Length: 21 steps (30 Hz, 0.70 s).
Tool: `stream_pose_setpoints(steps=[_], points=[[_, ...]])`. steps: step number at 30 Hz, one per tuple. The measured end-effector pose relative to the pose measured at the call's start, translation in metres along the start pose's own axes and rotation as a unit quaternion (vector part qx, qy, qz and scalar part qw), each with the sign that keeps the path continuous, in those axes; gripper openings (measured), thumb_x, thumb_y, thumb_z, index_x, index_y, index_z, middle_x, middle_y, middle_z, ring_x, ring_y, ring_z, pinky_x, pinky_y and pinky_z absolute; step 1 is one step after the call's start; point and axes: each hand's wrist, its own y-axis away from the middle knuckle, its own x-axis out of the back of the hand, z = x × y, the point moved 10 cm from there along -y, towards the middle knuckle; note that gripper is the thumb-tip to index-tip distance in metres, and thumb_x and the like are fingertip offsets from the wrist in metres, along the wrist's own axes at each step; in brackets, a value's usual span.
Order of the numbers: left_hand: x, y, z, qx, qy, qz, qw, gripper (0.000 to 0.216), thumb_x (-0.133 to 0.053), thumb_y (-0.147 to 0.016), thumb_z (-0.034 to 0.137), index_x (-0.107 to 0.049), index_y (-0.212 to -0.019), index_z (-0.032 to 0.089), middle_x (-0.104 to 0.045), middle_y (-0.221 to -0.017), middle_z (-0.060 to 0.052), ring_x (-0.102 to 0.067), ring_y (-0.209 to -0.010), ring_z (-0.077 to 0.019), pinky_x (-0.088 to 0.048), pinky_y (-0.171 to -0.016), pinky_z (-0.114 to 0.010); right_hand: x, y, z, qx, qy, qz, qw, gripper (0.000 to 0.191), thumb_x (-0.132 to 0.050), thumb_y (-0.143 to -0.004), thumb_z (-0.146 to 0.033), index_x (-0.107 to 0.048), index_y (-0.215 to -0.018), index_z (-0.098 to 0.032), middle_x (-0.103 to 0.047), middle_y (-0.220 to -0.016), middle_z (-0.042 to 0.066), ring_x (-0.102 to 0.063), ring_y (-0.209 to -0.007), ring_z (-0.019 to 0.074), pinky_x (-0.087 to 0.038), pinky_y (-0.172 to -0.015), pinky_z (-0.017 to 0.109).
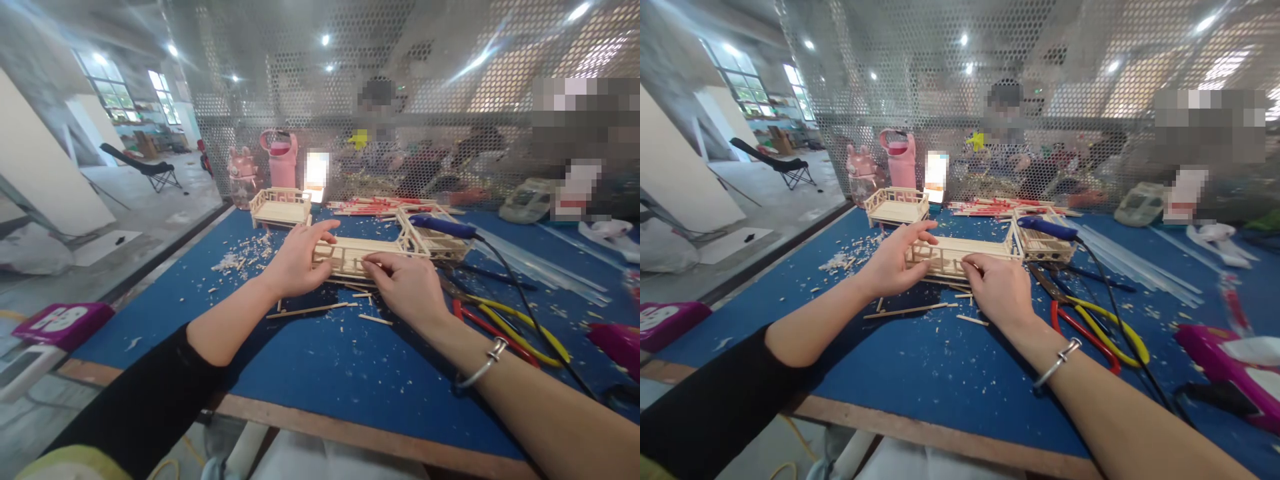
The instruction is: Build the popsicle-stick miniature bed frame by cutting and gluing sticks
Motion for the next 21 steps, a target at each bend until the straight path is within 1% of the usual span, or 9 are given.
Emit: stream_pose_setpoints(steps=[7,11,15,21], points=[[0.000,0.000,-0.001,0.012,-0.009,-0.002,1.000,0.055,-0.050,-0.071,0.019,-0.038,-0.125,0.018,-0.061,-0.105,-0.006,-0.051,-0.101,-0.0198,-0.034,-0.095,-0.041,0.002,0.001,0.001,0.011,-0.019,0.008,1.000,0.021,-0.051,-0.081,-0.028,-0.072,-0.084,-0.023,-0.072,-0.082,0.003,-0.066,-0.075,0.0199,-0.046,-0.066,0.029],[0.002,0.000,0.003,0.013,-0.032,0.006,0.999,0.053,-0.050,-0.072,0.021,-0.039,-0.124,0.017,-0.060,-0.109,-0.006,-0.048,-0.108,-0.0208,-0.025,-0.103,-0.046,0.003,0.001,0.000,0.019,-0.025,0.013,0.999,0.021,-0.051,-0.080,-0.028,-0.071,-0.083,-0.023,-0.072,-0.080,0.003,-0.066,-0.073,0.0196,-0.046,-0.065,0.029],[0.002,0.001,0.011,0.004,-0.051,0.008,0.999,0.053,-0.050,-0.072,0.020,-0.039,-0.123,0.018,-0.059,-0.112,-0.006,-0.046,-0.112,-0.0209,-0.017,-0.107,-0.049,0.004,0.002,-0.001,0.024,-0.025,0.020,0.999,0.021,-0.051,-0.081,-0.027,-0.071,-0.083,-0.022,-0.072,-0.080,0.003,-0.066,-0.072,0.0195,-0.046,-0.065,0.029],[-0.004,0.001,0.016,0.005,-0.062,-0.015,0.998,0.056,-0.049,-0.072,0.020,-0.037,-0.126,0.018,-0.060,-0.112,-0.005,-0.044,-0.115,-0.0210,-0.012,-0.109,-0.049,0.006,0.004,-0.006,0.031,-0.014,0.043,0.999,0.023,-0.050,-0.081,-0.027,-0.071,-0.087,-0.022,-0.073,-0.081,0.003,-0.067,-0.072,0.0191,-0.045,-0.063,0.027]])
